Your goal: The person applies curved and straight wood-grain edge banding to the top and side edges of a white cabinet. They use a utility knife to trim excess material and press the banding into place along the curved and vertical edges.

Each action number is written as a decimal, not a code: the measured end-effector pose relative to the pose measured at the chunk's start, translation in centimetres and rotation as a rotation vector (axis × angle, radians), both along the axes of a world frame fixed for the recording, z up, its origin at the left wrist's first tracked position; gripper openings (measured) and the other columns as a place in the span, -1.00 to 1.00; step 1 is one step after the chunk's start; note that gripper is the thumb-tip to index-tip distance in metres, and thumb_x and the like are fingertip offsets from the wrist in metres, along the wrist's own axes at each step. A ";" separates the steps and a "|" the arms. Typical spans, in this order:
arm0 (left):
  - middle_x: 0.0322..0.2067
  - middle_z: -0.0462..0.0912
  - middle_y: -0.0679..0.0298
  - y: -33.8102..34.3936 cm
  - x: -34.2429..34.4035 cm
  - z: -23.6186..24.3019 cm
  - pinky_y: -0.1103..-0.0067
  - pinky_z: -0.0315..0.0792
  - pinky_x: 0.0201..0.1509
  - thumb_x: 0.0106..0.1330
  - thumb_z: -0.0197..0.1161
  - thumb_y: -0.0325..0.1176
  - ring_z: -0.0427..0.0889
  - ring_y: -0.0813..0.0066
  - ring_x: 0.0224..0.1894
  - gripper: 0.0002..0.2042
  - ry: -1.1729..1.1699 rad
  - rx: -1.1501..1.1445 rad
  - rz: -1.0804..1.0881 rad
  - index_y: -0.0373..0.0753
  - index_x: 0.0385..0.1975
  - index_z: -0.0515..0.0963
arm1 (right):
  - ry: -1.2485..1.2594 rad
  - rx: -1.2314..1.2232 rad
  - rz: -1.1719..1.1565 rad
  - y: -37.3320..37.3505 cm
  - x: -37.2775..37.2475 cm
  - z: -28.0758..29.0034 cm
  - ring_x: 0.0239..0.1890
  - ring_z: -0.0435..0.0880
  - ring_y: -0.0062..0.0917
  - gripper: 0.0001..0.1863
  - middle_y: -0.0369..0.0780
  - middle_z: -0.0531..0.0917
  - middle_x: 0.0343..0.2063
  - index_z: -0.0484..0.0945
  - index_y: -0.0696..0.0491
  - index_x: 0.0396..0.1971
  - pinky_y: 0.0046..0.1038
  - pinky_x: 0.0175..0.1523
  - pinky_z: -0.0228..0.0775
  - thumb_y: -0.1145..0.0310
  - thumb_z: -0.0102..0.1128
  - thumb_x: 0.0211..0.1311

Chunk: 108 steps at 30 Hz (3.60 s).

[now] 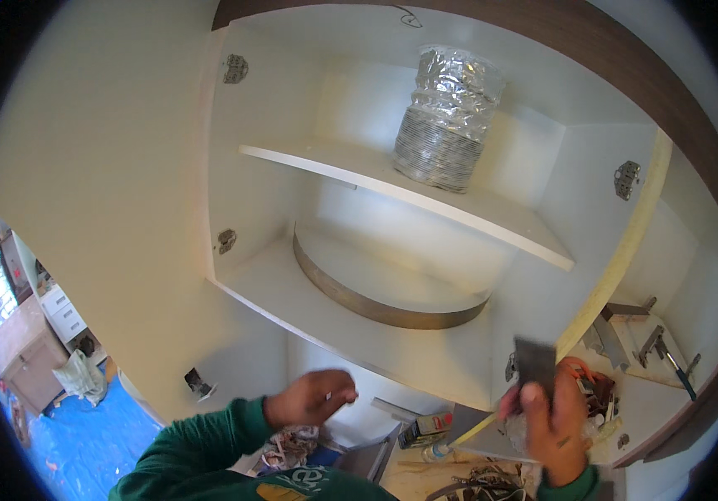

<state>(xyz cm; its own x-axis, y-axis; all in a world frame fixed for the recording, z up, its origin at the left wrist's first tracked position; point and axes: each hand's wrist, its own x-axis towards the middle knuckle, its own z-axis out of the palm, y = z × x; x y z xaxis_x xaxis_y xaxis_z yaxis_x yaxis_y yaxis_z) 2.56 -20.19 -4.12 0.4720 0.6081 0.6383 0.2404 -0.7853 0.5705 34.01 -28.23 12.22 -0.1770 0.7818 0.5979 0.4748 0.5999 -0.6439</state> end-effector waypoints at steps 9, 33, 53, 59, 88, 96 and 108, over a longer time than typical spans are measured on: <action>-0.12 0.62 0.23 6.3 2.9 24.3 0.49 0.46 0.06 0.44 0.17 -0.12 0.60 0.41 -0.04 -0.60 -0.447 0.266 -0.135 -0.35 0.02 0.51 | -0.666 0.876 -0.295 8.6 -8.8 19.7 -0.58 0.55 -0.23 -0.76 -0.06 0.47 -0.66 0.43 0.15 -0.40 -0.37 -0.45 0.33 0.30 0.16 0.37; -0.36 0.61 0.33 13.8 3.8 38.6 0.49 0.50 -0.11 0.50 0.02 -0.02 0.56 0.50 -0.30 -0.64 -0.912 -0.061 -0.613 -0.21 -0.33 0.54 | -0.834 0.990 -0.483 16.2 -16.2 27.8 -0.32 0.64 0.05 -0.78 0.08 0.66 -0.38 0.55 0.13 -0.19 -0.05 -0.19 0.47 0.35 0.05 0.26; -0.29 0.65 0.27 13.8 4.1 38.8 0.45 0.54 -0.11 0.52 -0.05 0.06 0.63 0.46 -0.24 -0.56 -0.820 -0.029 -0.622 -0.24 -0.25 0.54 | -0.880 0.981 -0.578 15.1 -16.7 28.1 -0.32 0.64 0.04 -0.75 0.06 0.66 -0.40 0.56 0.15 -0.28 -0.06 -0.21 0.48 0.26 0.05 0.26; -0.28 0.65 0.21 14.6 3.1 38.5 0.46 0.56 -0.09 0.53 -0.07 0.06 0.65 0.40 -0.24 -0.50 -0.903 0.010 -0.642 -0.33 -0.23 0.54 | -0.911 0.983 -0.628 15.7 -18.1 27.8 -0.35 0.65 0.02 -0.73 0.04 0.67 -0.44 0.60 0.12 -0.29 -0.07 -0.21 0.50 0.23 0.06 0.27; -0.17 0.66 0.23 15.8 -1.4 38.4 0.44 0.51 -0.05 0.52 -0.07 0.06 0.65 0.41 -0.15 -0.52 -0.958 0.135 -0.552 -0.27 -0.06 0.56 | -0.898 1.058 -0.534 15.9 -23.6 27.3 -0.37 0.69 -0.02 -0.71 0.06 0.67 -0.49 0.69 0.14 -0.45 -0.05 -0.21 0.51 0.24 0.10 0.12; -0.22 0.66 0.30 14.9 -5.8 34.5 0.51 0.50 -0.04 0.50 -0.02 0.07 0.64 0.49 -0.19 -0.55 -0.969 -0.052 -0.520 -0.25 -0.11 0.56 | -0.908 0.983 -0.309 18.5 -25.7 25.2 -0.33 0.64 0.04 -0.76 0.09 0.65 -0.42 0.59 0.16 -0.30 -0.02 -0.21 0.48 0.31 0.05 0.22; -0.30 0.65 0.34 14.8 1.5 35.7 0.55 0.41 -0.13 0.46 0.01 0.14 0.58 0.55 -0.22 -0.50 -0.651 0.084 -0.435 -0.26 -0.28 0.55 | -0.778 0.897 -0.432 15.3 -16.9 23.9 -0.30 0.62 0.05 -0.82 0.05 0.66 -0.39 0.52 0.10 -0.17 -0.04 -0.19 0.47 0.38 0.05 0.29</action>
<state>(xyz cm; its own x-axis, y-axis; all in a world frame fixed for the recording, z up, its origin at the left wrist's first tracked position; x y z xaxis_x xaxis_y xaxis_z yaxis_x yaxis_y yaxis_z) 4.10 -5.40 31.54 0.1715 0.3921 0.9038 -0.4604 -0.7791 0.4254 17.07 -12.90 36.15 -0.5515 0.2382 0.7995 0.8101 0.3817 0.4450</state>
